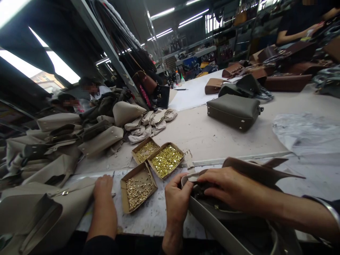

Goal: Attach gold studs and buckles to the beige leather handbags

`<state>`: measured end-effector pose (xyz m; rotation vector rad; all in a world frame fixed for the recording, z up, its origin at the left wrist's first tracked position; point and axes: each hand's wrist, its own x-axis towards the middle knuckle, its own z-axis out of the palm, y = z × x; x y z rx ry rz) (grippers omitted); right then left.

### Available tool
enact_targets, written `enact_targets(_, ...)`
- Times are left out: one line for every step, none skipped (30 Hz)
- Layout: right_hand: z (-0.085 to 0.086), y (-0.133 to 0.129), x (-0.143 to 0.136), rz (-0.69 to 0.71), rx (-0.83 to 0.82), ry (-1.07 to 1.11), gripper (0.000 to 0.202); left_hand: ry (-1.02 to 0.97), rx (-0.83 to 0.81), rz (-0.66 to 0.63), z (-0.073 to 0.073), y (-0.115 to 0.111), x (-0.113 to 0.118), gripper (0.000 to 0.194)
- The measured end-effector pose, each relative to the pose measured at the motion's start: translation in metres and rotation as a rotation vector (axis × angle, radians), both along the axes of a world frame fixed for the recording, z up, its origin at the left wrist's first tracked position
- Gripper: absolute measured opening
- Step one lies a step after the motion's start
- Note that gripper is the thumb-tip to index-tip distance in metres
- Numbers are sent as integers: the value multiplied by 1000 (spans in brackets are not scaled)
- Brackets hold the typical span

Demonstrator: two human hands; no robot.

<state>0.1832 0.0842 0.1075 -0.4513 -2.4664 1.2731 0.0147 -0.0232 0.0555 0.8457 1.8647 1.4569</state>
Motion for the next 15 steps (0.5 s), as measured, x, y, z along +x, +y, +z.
enact_targets(-3, -1, 0, -10, 43, -24, 25, -13, 4, -11, -3, 1, -1, 25)
enact_targets(-5, -1, -1, -27, 72, -54, 23, -34, 5, -24, -5, 1, -2, 26)
enact_targets(-7, 0, -3, -45, 93, -84, 20, -58, 6, -36, -8, 2, -3, 25)
enact_targets(-8, 0, -6, -57, 112, -109, 16, -83, 7, -44, -10, 2, -3, 25)
enact_targets(-9, 0, -8, -63, 132, -128, 13, -103, 7, -48, -12, 2, -4, 25)
enact_targets(-10, 0, -10, -65, 150, -140, 12, -118, 9, -48, -14, 2, -4, 25)
enact_targets(-11, 0, -12, -65, 160, -147, 11, -131, 11, -44, -15, 2, -4, 25)
enact_targets(-11, -1, -14, -68, 164, -153, 11, -144, 17, -37, -16, 2, -4, 25)
enact_targets(-12, -2, -15, -73, 165, -163, 12, -163, 25, -28, -17, 2, -4, 26)
enact_targets(-13, -4, -16, -78, 167, -175, 12, -188, 35, -19, -18, 3, -3, 27)
enact_targets(-14, -5, -16, -78, 172, -187, 13, -218, 48, -10, -18, 3, -2, 29)
enact_targets(-15, -6, -15, -68, 180, -196, 14, -246, 60, -2, -18, 3, -2, 30)
enact_targets(-16, -7, -15, -42, 190, -194, 15, -268, 68, 2, -18, 4, -1, 31)
enact_targets(-16, -7, -14, -7, 199, -182, 16, -278, 75, 3, -19, 5, -1, 31)
enact_targets(-17, -7, -13, 33, 206, -164, 17, -277, 79, 3, -19, 5, 0, 31)
